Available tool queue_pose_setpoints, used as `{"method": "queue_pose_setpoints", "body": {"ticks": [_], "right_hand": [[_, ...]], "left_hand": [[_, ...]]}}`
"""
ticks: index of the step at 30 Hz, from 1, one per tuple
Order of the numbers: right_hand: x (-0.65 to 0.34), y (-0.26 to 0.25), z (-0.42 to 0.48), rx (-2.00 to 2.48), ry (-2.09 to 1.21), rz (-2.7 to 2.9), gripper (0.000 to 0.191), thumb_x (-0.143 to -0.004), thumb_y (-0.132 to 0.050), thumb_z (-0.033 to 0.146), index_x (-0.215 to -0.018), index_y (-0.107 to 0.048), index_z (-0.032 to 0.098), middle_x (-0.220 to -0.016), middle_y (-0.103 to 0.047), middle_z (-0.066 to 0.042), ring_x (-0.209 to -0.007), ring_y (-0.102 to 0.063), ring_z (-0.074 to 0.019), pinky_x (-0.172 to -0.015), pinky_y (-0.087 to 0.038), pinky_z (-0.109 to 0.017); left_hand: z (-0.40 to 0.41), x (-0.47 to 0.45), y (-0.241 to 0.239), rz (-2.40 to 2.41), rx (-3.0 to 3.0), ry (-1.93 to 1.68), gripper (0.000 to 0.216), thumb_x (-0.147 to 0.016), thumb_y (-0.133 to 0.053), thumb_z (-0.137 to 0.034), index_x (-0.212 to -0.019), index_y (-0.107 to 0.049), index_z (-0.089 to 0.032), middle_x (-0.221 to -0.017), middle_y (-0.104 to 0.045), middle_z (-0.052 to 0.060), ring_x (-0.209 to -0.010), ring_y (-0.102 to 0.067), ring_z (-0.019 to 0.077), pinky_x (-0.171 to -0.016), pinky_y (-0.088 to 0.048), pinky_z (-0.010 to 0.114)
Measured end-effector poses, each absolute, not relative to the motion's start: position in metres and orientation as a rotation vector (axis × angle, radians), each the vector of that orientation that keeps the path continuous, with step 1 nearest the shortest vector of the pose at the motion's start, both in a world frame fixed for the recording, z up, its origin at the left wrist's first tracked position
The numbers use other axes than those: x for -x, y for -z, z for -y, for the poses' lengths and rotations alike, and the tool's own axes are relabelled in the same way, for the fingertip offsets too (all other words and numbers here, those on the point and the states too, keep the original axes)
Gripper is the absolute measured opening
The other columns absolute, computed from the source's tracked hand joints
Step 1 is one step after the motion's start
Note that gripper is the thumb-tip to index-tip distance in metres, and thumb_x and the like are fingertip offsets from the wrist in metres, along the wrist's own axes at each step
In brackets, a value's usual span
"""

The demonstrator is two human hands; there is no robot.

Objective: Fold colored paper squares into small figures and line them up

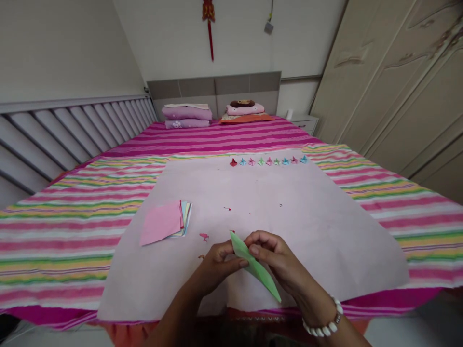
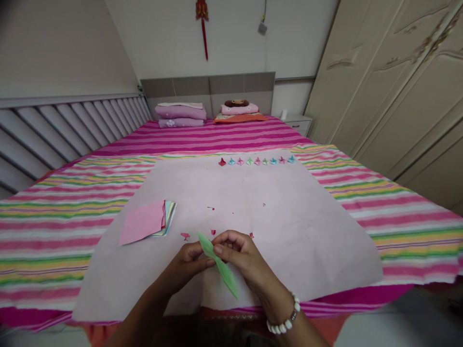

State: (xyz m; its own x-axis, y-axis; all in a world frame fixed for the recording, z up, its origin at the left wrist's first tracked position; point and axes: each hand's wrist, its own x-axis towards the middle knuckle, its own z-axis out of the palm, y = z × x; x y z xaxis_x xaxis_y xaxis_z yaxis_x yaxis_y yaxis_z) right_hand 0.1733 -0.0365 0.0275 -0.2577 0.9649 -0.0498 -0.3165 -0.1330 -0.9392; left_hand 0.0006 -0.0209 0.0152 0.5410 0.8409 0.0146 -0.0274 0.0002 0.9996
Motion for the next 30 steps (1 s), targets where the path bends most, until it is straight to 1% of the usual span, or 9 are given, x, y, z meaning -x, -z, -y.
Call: {"method": "queue_pose_setpoints", "body": {"ticks": [4,12,14,18,20,22,24,27,30], "right_hand": [[-0.174,-0.027,0.036,0.927,-1.594,1.104,0.024,-0.069,-0.075,0.04,-0.076,-0.068,0.018,-0.064,-0.057,0.001,-0.061,-0.049,-0.0122,-0.059,-0.04,-0.025],[-0.178,-0.029,0.035,0.938,-1.552,1.113,0.019,-0.071,-0.074,0.033,-0.08,-0.069,0.018,-0.063,-0.057,0.003,-0.057,-0.048,-0.0089,-0.056,-0.039,-0.022],[-0.178,-0.03,0.035,0.913,-1.545,1.133,0.021,-0.071,-0.074,0.033,-0.085,-0.069,0.018,-0.066,-0.059,0.002,-0.058,-0.05,-0.0091,-0.056,-0.04,-0.021],[-0.178,-0.029,0.035,0.887,-1.51,1.152,0.031,-0.071,-0.074,0.032,-0.1,-0.069,0.022,-0.074,-0.062,0.0,-0.063,-0.054,-0.0111,-0.058,-0.043,-0.023],[-0.18,-0.028,0.035,0.916,-1.489,1.166,0.026,-0.072,-0.074,0.032,-0.095,-0.071,0.022,-0.073,-0.062,0.0,-0.063,-0.053,-0.012,-0.06,-0.043,-0.025],[-0.182,-0.028,0.036,0.934,-1.488,1.201,0.016,-0.072,-0.073,0.032,-0.084,-0.073,0.021,-0.07,-0.062,0.0,-0.062,-0.052,-0.0121,-0.06,-0.043,-0.025],[-0.184,-0.028,0.036,0.932,-1.5,1.247,0.013,-0.074,-0.072,0.033,-0.079,-0.073,0.021,-0.068,-0.06,0.0,-0.062,-0.051,-0.0123,-0.061,-0.042,-0.025],[-0.188,-0.029,0.037,0.894,-1.543,1.284,0.016,-0.075,-0.07,0.035,-0.084,-0.072,0.021,-0.07,-0.06,0.0,-0.064,-0.051,-0.0131,-0.062,-0.042,-0.026],[-0.191,-0.028,0.038,0.818,-1.603,1.304,0.02,-0.073,-0.073,0.033,-0.09,-0.071,0.022,-0.071,-0.058,0.001,-0.065,-0.05,-0.0123,-0.061,-0.041,-0.025]], "left_hand": [[0.021,0.0,-0.016,-0.755,-1.408,-0.79,0.022,-0.077,-0.067,-0.028,-0.096,-0.075,-0.019,-0.091,-0.073,0.008,-0.091,-0.063,0.0251,-0.085,-0.045,0.035],[0.02,-0.002,-0.02,-0.694,-1.456,-0.784,0.022,-0.079,-0.065,-0.028,-0.096,-0.075,-0.018,-0.095,-0.071,0.01,-0.095,-0.061,0.0267,-0.089,-0.043,0.038],[0.02,-0.002,-0.019,-0.683,-1.447,-0.794,0.022,-0.08,-0.065,-0.027,-0.096,-0.074,-0.017,-0.096,-0.071,0.01,-0.096,-0.061,0.0268,-0.091,-0.042,0.039],[0.02,-0.002,-0.018,-0.694,-1.428,-0.789,0.023,-0.08,-0.064,-0.027,-0.099,-0.073,-0.018,-0.096,-0.071,0.009,-0.096,-0.061,0.0261,-0.091,-0.042,0.039],[0.02,-0.001,-0.018,-0.701,-1.421,-0.772,0.024,-0.08,-0.064,-0.027,-0.1,-0.073,-0.019,-0.097,-0.071,0.009,-0.096,-0.061,0.026,-0.091,-0.042,0.038],[0.021,0.0,-0.017,-0.709,-1.409,-0.756,0.025,-0.079,-0.064,-0.028,-0.101,-0.073,-0.019,-0.096,-0.071,0.009,-0.095,-0.061,0.0256,-0.089,-0.043,0.038],[0.021,0.0,-0.016,-0.718,-1.392,-0.752,0.025,-0.079,-0.065,-0.028,-0.1,-0.073,-0.018,-0.094,-0.072,0.009,-0.093,-0.062,0.0251,-0.087,-0.043,0.037],[0.02,0.001,-0.013,-0.728,-1.362,-0.766,0.023,-0.078,-0.066,-0.03,-0.097,-0.073,-0.018,-0.091,-0.071,0.008,-0.09,-0.062,0.0242,-0.085,-0.044,0.035],[0.02,0.002,-0.012,-0.731,-1.35,-0.784,0.022,-0.077,-0.068,-0.03,-0.094,-0.074,-0.018,-0.087,-0.071,0.007,-0.087,-0.062,0.0235,-0.084,-0.044,0.035]]}}
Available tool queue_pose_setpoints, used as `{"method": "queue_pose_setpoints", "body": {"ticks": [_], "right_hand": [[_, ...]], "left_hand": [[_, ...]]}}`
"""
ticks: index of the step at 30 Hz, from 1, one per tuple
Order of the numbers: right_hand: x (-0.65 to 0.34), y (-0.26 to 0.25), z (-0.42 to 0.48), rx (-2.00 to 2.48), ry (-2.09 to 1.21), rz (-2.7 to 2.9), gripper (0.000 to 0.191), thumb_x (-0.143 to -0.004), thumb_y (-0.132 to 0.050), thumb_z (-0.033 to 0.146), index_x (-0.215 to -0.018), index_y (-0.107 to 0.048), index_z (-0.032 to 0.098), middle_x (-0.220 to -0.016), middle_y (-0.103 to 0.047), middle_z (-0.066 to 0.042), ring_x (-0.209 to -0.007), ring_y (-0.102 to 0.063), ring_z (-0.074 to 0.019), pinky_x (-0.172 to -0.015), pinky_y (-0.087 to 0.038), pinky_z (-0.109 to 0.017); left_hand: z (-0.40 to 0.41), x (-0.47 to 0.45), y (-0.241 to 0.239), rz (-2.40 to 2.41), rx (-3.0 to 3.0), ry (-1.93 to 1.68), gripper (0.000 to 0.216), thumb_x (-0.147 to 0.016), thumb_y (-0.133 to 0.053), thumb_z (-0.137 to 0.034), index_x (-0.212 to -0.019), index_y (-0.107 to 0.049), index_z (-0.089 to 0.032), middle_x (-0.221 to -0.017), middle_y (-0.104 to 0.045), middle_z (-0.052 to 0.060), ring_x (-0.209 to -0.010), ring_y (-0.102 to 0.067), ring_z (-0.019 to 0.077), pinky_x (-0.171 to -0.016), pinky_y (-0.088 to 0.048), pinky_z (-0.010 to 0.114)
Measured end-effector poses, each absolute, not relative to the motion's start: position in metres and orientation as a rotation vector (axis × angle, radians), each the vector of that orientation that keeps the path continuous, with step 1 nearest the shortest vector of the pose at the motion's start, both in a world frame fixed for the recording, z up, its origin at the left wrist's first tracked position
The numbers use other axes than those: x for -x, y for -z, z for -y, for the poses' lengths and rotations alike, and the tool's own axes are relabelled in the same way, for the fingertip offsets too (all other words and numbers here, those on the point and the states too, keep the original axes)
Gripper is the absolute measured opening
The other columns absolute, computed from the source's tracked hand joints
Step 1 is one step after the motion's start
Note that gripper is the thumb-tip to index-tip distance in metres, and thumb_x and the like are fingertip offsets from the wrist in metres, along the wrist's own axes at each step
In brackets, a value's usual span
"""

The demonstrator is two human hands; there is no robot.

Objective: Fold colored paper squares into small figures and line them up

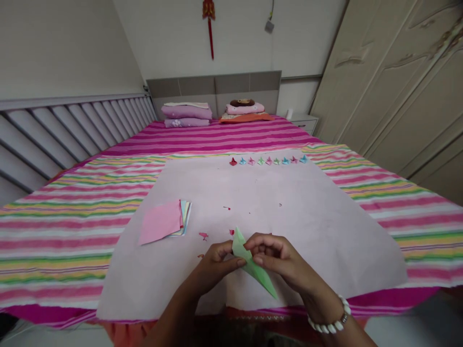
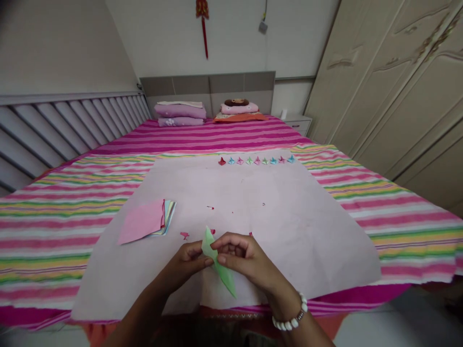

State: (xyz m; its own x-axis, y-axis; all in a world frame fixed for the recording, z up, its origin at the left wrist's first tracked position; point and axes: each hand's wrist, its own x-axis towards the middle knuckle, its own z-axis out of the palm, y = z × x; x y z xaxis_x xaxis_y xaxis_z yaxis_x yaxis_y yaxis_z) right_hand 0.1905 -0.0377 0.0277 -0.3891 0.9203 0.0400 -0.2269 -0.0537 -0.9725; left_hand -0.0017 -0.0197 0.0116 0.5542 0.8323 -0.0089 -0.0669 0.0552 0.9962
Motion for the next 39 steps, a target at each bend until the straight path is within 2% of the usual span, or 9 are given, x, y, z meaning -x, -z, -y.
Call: {"method": "queue_pose_setpoints", "body": {"ticks": [7,13,19,24,33,39], "right_hand": [[-0.192,-0.0242,0.0377,0.785,-1.626,1.326,0.02,-0.075,-0.072,0.03,-0.093,-0.069,0.022,-0.07,-0.054,0.002,-0.064,-0.048,-0.0117,-0.06,-0.04,-0.024],[-0.192,-0.0266,0.0374,0.826,-1.558,1.367,0.022,-0.074,-0.071,0.034,-0.093,-0.069,0.022,-0.075,-0.056,0.0,-0.067,-0.05,-0.0136,-0.061,-0.042,-0.026],[-0.1889,-0.0292,0.0339,0.898,-1.519,1.393,0.023,-0.081,-0.063,0.04,-0.075,-0.065,0.018,-0.063,-0.053,0.002,-0.059,-0.047,-0.0122,-0.059,-0.038,-0.025],[-0.1854,-0.0264,0.0323,0.91,-1.544,1.319,0.024,-0.078,-0.068,0.038,-0.069,-0.06,0.017,-0.058,-0.052,0.004,-0.054,-0.046,-0.0103,-0.054,-0.035,-0.023],[-0.1848,-0.0251,0.0329,0.936,-1.566,1.286,0.021,-0.077,-0.069,0.037,-0.073,-0.061,0.017,-0.055,-0.053,0.005,-0.05,-0.046,-0.0092,-0.052,-0.035,-0.023],[-0.1865,-0.0215,0.0313,0.931,-1.593,1.294,0.02,-0.073,-0.072,0.033,-0.078,-0.062,0.017,-0.058,-0.052,0.005,-0.051,-0.043,-0.0076,-0.051,-0.032,-0.021]], "left_hand": [[0.0212,0.0031,-0.012,-0.706,-1.347,-0.768,0.024,-0.079,-0.066,-0.029,-0.1,-0.073,-0.019,-0.09,-0.071,0.007,-0.087,-0.061,0.0224,-0.083,-0.043,0.034],[0.0199,0.0027,-0.0101,-0.737,-1.344,-0.78,0.026,-0.077,-0.067,-0.031,-0.099,-0.073,-0.018,-0.087,-0.071,0.007,-0.086,-0.061,0.0229,-0.082,-0.044,0.033],[0.0208,0.0009,-0.0148,-0.712,-1.369,-0.746,0.025,-0.079,-0.064,-0.031,-0.098,-0.073,-0.017,-0.086,-0.07,0.007,-0.084,-0.061,0.0228,-0.082,-0.044,0.033],[0.022,0.0012,-0.0156,-0.689,-1.386,-0.721,0.023,-0.08,-0.063,-0.029,-0.097,-0.073,-0.018,-0.088,-0.07,0.007,-0.087,-0.061,0.0228,-0.084,-0.043,0.034],[0.0218,0.0008,-0.016,-0.653,-1.393,-0.725,0.021,-0.081,-0.062,-0.029,-0.096,-0.073,-0.018,-0.088,-0.07,0.008,-0.087,-0.061,0.0231,-0.086,-0.043,0.036],[0.0192,0.0023,-0.0104,-0.733,-1.393,-0.723,0.019,-0.079,-0.065,-0.032,-0.09,-0.072,-0.017,-0.082,-0.067,0.004,-0.082,-0.059,0.02,-0.079,-0.043,0.031]]}}
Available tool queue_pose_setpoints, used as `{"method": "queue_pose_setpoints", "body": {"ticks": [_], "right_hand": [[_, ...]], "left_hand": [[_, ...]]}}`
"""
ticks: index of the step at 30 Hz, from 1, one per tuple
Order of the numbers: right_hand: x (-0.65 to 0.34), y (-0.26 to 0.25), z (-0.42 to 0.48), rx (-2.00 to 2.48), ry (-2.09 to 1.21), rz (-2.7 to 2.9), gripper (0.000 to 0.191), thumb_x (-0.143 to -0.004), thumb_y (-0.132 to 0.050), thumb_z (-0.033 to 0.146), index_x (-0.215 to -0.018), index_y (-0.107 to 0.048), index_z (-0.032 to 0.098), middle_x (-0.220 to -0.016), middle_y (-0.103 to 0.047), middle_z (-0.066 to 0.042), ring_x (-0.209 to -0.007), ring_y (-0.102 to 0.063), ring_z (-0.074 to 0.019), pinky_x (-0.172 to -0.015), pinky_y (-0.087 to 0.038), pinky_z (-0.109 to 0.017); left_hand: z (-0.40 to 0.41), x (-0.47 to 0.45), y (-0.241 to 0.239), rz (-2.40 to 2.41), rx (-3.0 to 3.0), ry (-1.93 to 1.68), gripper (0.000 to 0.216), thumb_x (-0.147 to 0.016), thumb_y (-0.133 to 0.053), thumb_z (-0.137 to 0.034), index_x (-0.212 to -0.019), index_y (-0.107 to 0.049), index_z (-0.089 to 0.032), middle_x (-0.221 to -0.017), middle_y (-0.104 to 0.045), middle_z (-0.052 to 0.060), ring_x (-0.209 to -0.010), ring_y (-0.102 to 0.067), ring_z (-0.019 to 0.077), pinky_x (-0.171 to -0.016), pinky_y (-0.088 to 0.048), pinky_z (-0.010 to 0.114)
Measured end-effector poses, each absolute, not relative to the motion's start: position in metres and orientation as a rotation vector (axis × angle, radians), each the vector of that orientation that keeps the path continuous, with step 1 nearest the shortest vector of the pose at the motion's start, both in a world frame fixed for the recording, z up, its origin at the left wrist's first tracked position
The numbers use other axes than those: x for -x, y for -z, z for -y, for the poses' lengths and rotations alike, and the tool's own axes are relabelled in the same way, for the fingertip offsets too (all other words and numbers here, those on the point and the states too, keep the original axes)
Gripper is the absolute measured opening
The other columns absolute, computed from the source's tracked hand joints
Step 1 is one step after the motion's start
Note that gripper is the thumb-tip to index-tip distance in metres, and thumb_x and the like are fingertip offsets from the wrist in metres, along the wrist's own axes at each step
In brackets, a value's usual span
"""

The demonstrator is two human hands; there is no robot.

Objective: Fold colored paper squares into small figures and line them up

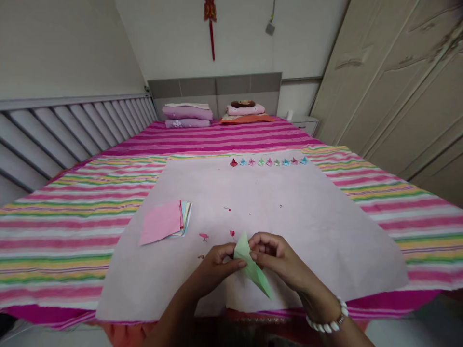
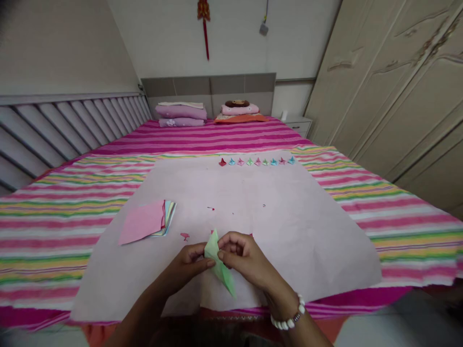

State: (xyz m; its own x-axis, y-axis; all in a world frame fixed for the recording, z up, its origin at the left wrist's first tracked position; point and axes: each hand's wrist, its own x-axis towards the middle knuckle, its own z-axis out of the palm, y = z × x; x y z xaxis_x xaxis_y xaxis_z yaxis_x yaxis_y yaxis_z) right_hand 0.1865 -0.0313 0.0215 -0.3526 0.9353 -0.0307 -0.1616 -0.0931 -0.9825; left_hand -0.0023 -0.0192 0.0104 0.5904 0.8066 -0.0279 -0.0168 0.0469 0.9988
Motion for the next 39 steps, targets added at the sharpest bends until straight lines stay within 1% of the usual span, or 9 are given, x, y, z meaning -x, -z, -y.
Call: {"method": "queue_pose_setpoints", "body": {"ticks": [8,15,20,24,27,29,31,35,39], "right_hand": [[-0.186,-0.018,0.029,0.868,-1.588,1.346,0.018,-0.073,-0.07,0.025,-0.088,-0.062,0.019,-0.072,-0.061,0.001,-0.065,-0.055,-0.0123,-0.061,-0.04,-0.025],[-0.181,-0.02,0.028,0.973,-1.492,1.337,0.015,-0.07,-0.067,0.02,-0.084,-0.063,0.019,-0.065,-0.059,0.003,-0.054,-0.052,-0.0098,-0.052,-0.037,-0.023],[-0.175,-0.011,0.027,0.969,-1.466,1.303,0.018,-0.069,-0.067,0.024,-0.086,-0.063,0.02,-0.065,-0.059,0.003,-0.056,-0.054,-0.0115,-0.054,-0.042,-0.024],[-0.169,-0.002,0.025,1.078,-1.206,1.34,0.018,-0.07,-0.061,0.022,-0.088,-0.062,0.019,-0.059,-0.052,0.005,-0.051,-0.049,-0.0108,-0.049,-0.039,-0.022],[-0.166,-0.001,0.025,1.191,-0.843,1.465,0.021,-0.072,-0.057,0.017,-0.092,-0.062,0.018,-0.058,-0.047,0.005,-0.05,-0.046,-0.0111,-0.048,-0.038,-0.022],[-0.164,-0.002,0.025,1.205,-0.638,1.567,0.022,-0.074,-0.054,0.014,-0.095,-0.062,0.018,-0.064,-0.052,0.002,-0.055,-0.049,-0.0126,-0.052,-0.041,-0.024],[-0.162,-0.003,0.026,1.186,-0.497,1.649,0.025,-0.076,-0.051,0.012,-0.099,-0.061,0.018,-0.073,-0.057,-0.001,-0.06,-0.053,-0.0142,-0.056,-0.044,-0.025],[-0.159,-0.001,0.027,1.138,-0.408,1.731,0.036,-0.077,-0.048,0.007,-0.11,-0.058,0.018,-0.082,-0.061,-0.004,-0.067,-0.057,-0.0157,-0.063,-0.049,-0.027],[-0.157,0.004,0.028,1.142,-0.423,1.721,0.044,-0.08,-0.047,0.009,-0.123,-0.051,0.018,-0.087,-0.062,-0.005,-0.066,-0.057,-0.0146,-0.063,-0.05,-0.026]], "left_hand": [[0.015,0.002,0.006,-0.818,-1.295,-0.831,0.018,-0.075,-0.07,-0.031,-0.083,-0.064,-0.015,-0.076,-0.062,0.001,-0.074,-0.055,0.0146,-0.07,-0.042,0.026],[0.017,-0.002,-0.001,-0.777,-1.15,-0.886,0.022,-0.071,-0.073,-0.028,-0.084,-0.06,-0.015,-0.077,-0.065,0.001,-0.072,-0.057,0.0131,-0.067,-0.043,0.024],[0.014,-0.006,0.004,-0.846,-1.16,-0.948,0.024,-0.07,-0.072,-0.029,-0.086,-0.059,-0.016,-0.078,-0.066,0.002,-0.072,-0.059,0.0149,-0.068,-0.045,0.026],[0.013,-0.011,0.014,-1.142,-1.349,-1.078,0.031,-0.07,-0.07,-0.028,-0.098,-0.06,-0.017,-0.09,-0.065,0.006,-0.082,-0.059,0.0189,-0.072,-0.045,0.031],[0.018,-0.015,0.016,-1.397,-1.514,-1.164,0.036,-0.071,-0.068,-0.029,-0.105,-0.061,-0.017,-0.096,-0.06,0.007,-0.078,-0.056,0.018,-0.068,-0.045,0.031],[0.022,-0.018,0.015,-1.442,-1.511,-1.176,0.037,-0.075,-0.064,-0.033,-0.109,-0.06,-0.017,-0.097,-0.057,0.007,-0.074,-0.055,0.0169,-0.066,-0.046,0.031],[0.027,-0.021,0.012,-1.408,-1.428,-1.159,0.037,-0.08,-0.058,-0.037,-0.112,-0.059,-0.017,-0.099,-0.057,0.008,-0.078,-0.057,0.0179,-0.07,-0.048,0.032],[0.031,-0.028,0.005,-1.26,-1.291,-1.099,0.042,-0.083,-0.056,-0.037,-0.119,-0.054,-0.016,-0.107,-0.06,0.011,-0.091,-0.06,0.0219,-0.079,-0.049,0.035],[0.032,-0.031,0.0,-1.221,-1.262,-1.112,0.044,-0.081,-0.058,-0.036,-0.12,-0.052,-0.016,-0.11,-0.061,0.011,-0.087,-0.062,0.0214,-0.077,-0.05,0.033]]}}
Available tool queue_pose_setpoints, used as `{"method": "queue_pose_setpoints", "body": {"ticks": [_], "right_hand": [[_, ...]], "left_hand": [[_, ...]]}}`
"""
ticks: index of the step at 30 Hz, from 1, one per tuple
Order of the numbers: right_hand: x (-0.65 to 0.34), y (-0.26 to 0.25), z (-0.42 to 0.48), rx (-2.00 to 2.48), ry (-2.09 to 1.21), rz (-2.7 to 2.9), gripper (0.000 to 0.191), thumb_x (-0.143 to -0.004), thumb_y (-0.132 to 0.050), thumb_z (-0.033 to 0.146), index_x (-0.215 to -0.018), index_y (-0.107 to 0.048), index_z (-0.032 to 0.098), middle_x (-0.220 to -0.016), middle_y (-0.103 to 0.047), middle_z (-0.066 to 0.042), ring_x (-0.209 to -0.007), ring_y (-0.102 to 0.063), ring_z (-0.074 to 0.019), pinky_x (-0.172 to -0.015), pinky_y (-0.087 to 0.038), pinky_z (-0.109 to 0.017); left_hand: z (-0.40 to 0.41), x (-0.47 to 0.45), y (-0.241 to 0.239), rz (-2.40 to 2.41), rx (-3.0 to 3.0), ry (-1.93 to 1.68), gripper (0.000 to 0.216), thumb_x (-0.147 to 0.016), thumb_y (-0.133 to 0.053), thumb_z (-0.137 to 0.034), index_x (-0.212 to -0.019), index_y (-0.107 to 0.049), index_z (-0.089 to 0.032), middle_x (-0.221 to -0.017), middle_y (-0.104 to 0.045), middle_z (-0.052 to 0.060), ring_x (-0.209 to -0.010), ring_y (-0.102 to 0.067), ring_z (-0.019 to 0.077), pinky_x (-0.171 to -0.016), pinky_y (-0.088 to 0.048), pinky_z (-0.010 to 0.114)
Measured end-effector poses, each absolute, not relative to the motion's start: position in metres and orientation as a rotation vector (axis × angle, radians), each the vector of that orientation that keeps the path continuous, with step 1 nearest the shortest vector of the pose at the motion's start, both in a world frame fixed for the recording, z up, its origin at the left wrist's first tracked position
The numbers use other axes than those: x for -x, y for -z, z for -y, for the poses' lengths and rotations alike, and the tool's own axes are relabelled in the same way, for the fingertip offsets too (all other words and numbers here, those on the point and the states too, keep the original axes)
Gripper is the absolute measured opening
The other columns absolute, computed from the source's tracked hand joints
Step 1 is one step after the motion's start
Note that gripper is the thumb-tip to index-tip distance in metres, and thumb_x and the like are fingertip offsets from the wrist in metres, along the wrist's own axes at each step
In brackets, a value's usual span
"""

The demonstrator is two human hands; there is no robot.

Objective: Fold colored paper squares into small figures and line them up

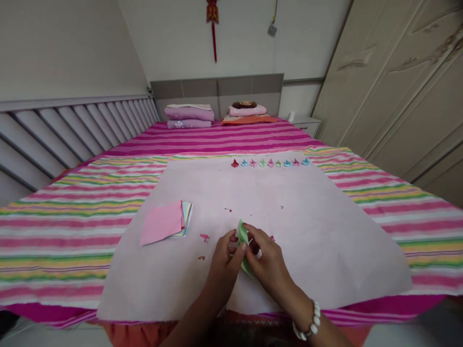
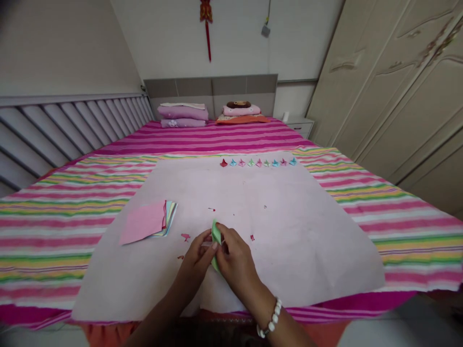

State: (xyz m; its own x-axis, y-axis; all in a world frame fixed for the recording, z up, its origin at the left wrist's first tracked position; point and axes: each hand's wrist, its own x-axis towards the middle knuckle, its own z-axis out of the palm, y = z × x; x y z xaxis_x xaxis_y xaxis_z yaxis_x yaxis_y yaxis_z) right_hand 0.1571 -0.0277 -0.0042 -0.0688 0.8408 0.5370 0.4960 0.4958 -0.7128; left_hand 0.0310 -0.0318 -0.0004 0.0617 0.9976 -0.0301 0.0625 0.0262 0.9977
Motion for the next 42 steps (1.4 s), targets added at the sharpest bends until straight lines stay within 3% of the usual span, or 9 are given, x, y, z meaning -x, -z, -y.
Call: {"method": "queue_pose_setpoints", "body": {"ticks": [5,9,13,20,26,31,37,42], "right_hand": [[-0.156,0.01,0.028,1.204,-0.464,1.713,0.055,-0.082,-0.046,0.009,-0.135,-0.041,0.02,-0.087,-0.062,-0.003,-0.064,-0.057,-0.0141,-0.063,-0.051,-0.027],[-0.155,0.011,0.03,1.192,-0.47,1.749,0.055,-0.08,-0.045,0.007,-0.133,-0.044,0.021,-0.09,-0.062,-0.005,-0.07,-0.059,-0.0168,-0.065,-0.051,-0.029],[-0.156,0.008,0.029,1.192,-0.48,1.694,0.049,-0.079,-0.045,0.006,-0.124,-0.053,0.021,-0.09,-0.061,-0.007,-0.075,-0.059,-0.019,-0.067,-0.051,-0.032],[-0.161,0.0,0.022,1.168,-0.713,1.519,0.026,-0.077,-0.048,0.011,-0.089,-0.069,0.019,-0.084,-0.064,-0.007,-0.074,-0.06,-0.019,-0.063,-0.047,-0.029],[-0.165,0.007,0.019,1.113,-0.86,1.364,0.022,-0.071,-0.05,0.012,-0.08,-0.069,0.019,-0.079,-0.066,-0.004,-0.072,-0.06,-0.0187,-0.062,-0.045,-0.028],[-0.17,0.003,0.019,1.12,-1.009,1.244,0.017,-0.069,-0.054,0.016,-0.076,-0.069,0.019,-0.073,-0.066,-0.003,-0.065,-0.058,-0.0174,-0.059,-0.044,-0.028],[-0.174,-0.004,0.019,1.093,-1.211,1.097,0.011,-0.072,-0.063,0.025,-0.077,-0.069,0.019,-0.064,-0.064,-0.001,-0.059,-0.055,-0.0158,-0.059,-0.044,-0.028],[-0.178,-0.005,0.017,1.003,-1.345,0.99,0.024,-0.075,-0.067,0.038,-0.084,-0.069,0.016,-0.062,-0.064,-0.002,-0.059,-0.056,-0.0159,-0.061,-0.045,-0.029]], "left_hand": [[0.032,-0.033,-0.002,-1.215,-1.257,-1.076,0.043,-0.08,-0.056,-0.028,-0.122,-0.051,-0.018,-0.099,-0.067,0.008,-0.079,-0.064,0.0209,-0.07,-0.051,0.033],[0.029,-0.032,0.002,-1.287,-1.271,-1.113,0.051,-0.075,-0.056,-0.016,-0.126,-0.047,-0.016,-0.115,-0.063,0.012,-0.101,-0.061,0.0249,-0.087,-0.047,0.038],[0.024,-0.029,0.006,-1.379,-1.426,-1.192,0.049,-0.071,-0.054,-0.01,-0.12,-0.055,-0.016,-0.121,-0.06,0.013,-0.114,-0.054,0.0269,-0.097,-0.04,0.041],[0.018,-0.022,0.007,-1.27,-1.409,-1.168,0.029,-0.073,-0.054,-0.015,-0.099,-0.067,-0.018,-0.099,-0.069,0.008,-0.092,-0.062,0.0245,-0.077,-0.048,0.034],[0.016,-0.016,0.003,-1.247,-1.264,-1.096,0.031,-0.07,-0.057,-0.016,-0.098,-0.07,-0.019,-0.085,-0.073,0.005,-0.068,-0.063,0.0197,-0.063,-0.047,0.03],[0.015,-0.011,-0.005,-1.132,-1.082,-1.05,0.027,-0.068,-0.059,-0.016,-0.091,-0.073,-0.017,-0.099,-0.073,0.007,-0.092,-0.064,0.0227,-0.08,-0.048,0.033],[0.018,-0.008,-0.012,-0.911,-0.84,-0.987,0.029,-0.07,-0.071,-0.029,-0.095,-0.072,-0.015,-0.095,-0.073,0.01,-0.094,-0.065,0.0227,-0.093,-0.044,0.038],[0.02,-0.007,-0.015,-0.814,-0.919,-0.978,0.044,-0.058,-0.081,-0.021,-0.101,-0.071,-0.016,-0.103,-0.072,0.009,-0.104,-0.062,0.0244,-0.099,-0.04,0.039]]}}
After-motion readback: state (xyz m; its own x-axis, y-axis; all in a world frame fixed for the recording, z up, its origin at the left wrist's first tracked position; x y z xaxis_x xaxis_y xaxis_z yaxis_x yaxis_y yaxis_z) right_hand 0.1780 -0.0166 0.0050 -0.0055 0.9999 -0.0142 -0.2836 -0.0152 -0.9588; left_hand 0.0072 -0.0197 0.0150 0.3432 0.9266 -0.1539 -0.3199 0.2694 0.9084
